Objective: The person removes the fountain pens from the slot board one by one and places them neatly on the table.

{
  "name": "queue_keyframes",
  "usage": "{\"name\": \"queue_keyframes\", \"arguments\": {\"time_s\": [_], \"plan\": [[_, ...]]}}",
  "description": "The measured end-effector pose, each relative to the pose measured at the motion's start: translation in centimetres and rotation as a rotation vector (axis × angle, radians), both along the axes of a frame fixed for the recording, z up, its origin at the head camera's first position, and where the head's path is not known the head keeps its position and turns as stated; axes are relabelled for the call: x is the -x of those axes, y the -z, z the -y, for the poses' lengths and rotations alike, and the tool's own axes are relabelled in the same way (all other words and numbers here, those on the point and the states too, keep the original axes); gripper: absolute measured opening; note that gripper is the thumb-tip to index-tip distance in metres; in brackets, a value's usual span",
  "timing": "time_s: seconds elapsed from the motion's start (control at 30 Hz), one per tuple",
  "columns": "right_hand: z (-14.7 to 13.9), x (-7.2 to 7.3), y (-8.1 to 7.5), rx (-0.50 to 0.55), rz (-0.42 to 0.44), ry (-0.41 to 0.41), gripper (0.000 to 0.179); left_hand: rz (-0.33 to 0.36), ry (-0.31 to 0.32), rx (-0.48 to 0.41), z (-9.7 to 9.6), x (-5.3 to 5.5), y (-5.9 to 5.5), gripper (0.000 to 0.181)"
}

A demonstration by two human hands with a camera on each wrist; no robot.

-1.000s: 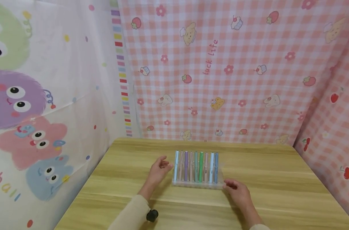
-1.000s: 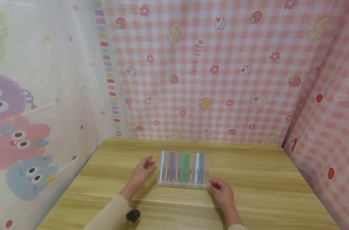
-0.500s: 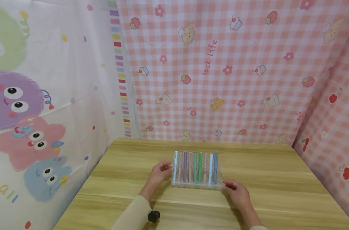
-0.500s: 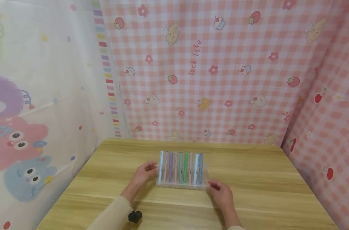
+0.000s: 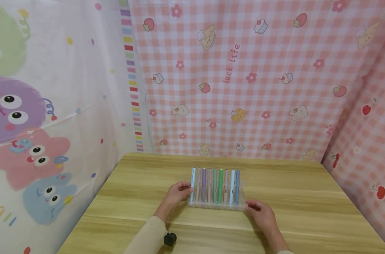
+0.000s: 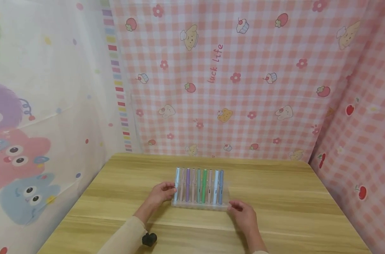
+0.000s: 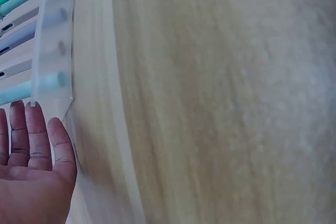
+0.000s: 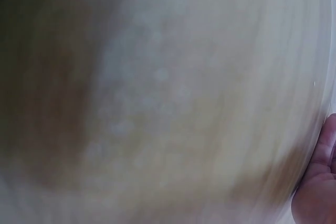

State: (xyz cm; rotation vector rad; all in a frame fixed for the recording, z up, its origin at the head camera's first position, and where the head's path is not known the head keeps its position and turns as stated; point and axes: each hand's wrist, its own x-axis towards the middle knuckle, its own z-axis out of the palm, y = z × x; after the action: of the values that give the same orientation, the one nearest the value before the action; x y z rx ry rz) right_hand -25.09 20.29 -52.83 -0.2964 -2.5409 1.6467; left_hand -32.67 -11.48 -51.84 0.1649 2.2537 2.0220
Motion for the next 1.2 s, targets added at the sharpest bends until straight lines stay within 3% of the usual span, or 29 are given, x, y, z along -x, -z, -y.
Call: {"name": "queue_keyframes", "arguments": {"time_s": [0.8,1.07,1.2], "plan": [[-0.05,0.01,0.03,-0.018,0.002,0.003,0.022,0.038,-0.009,0.007,-0.35,0.15,-0.02,0.029],[-0.09,0.21,0.14,-0.016,0.006,0.003,0.022,0.033,0.007,-0.014,-0.45,-0.13,-0.77,0.024],[-0.11,0.3,0.27,-0.014,0.001,-0.001,0.021,0.031,0.002,-0.024,-0.45,0.03,-0.33,0.024]]}}
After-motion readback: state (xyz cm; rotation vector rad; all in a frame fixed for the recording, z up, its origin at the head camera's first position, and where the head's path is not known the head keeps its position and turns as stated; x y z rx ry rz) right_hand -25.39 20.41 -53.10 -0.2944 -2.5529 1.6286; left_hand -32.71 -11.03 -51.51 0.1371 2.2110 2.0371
